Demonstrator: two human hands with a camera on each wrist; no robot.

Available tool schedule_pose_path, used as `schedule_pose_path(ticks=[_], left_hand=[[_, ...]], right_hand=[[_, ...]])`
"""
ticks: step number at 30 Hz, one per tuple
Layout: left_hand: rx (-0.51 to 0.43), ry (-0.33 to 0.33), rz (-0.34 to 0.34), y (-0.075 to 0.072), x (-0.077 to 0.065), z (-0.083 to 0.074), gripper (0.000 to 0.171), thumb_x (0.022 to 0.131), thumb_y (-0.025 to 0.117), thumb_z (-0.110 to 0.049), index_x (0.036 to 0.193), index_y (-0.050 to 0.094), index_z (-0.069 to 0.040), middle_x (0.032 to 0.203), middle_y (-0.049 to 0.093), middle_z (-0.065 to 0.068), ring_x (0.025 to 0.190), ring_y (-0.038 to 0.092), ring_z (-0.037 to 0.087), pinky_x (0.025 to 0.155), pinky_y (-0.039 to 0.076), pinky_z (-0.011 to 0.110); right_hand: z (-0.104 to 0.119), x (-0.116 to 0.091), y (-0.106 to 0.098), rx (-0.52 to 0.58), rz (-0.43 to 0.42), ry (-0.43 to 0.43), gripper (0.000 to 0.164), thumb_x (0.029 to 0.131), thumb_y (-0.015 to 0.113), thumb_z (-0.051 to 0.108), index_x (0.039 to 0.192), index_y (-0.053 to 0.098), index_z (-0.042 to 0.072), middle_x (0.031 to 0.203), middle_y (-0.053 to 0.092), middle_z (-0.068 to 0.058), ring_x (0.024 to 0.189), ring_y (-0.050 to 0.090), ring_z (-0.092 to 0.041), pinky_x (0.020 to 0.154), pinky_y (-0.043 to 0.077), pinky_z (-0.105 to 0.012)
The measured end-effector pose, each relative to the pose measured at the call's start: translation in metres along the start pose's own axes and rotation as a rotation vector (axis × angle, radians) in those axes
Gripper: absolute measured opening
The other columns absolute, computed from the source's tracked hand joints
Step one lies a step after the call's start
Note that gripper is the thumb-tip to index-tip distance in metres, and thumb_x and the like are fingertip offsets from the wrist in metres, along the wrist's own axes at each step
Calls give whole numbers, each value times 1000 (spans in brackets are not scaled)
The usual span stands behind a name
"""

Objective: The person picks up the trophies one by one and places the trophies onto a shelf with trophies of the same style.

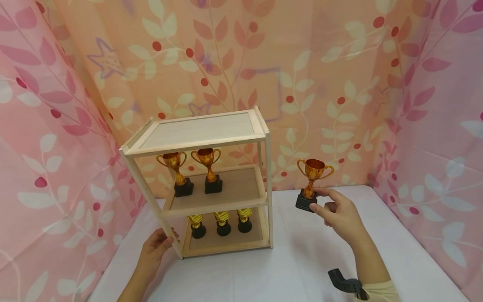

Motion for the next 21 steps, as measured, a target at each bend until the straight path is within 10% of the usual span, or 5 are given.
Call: schedule_pose_path(ticks=[21], left_hand=[[-22, -6, -6, 0, 1, 1, 30, 96, 55, -5, 122, 50, 8, 107, 65, 5, 98, 63, 11, 88, 54, 23]], right_hand=[[59, -21, -4, 75, -19, -187, 42, 88, 71, 16, 127, 55, 17, 74, 56, 0, 50, 51, -18, 46, 46, -29]])
Point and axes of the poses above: each hand's wrist, its own x-axis towards the middle knuckle, its own y-axis out of the palm, z = x × y, the point moved 10 cm from there along x, towards the middle knuckle
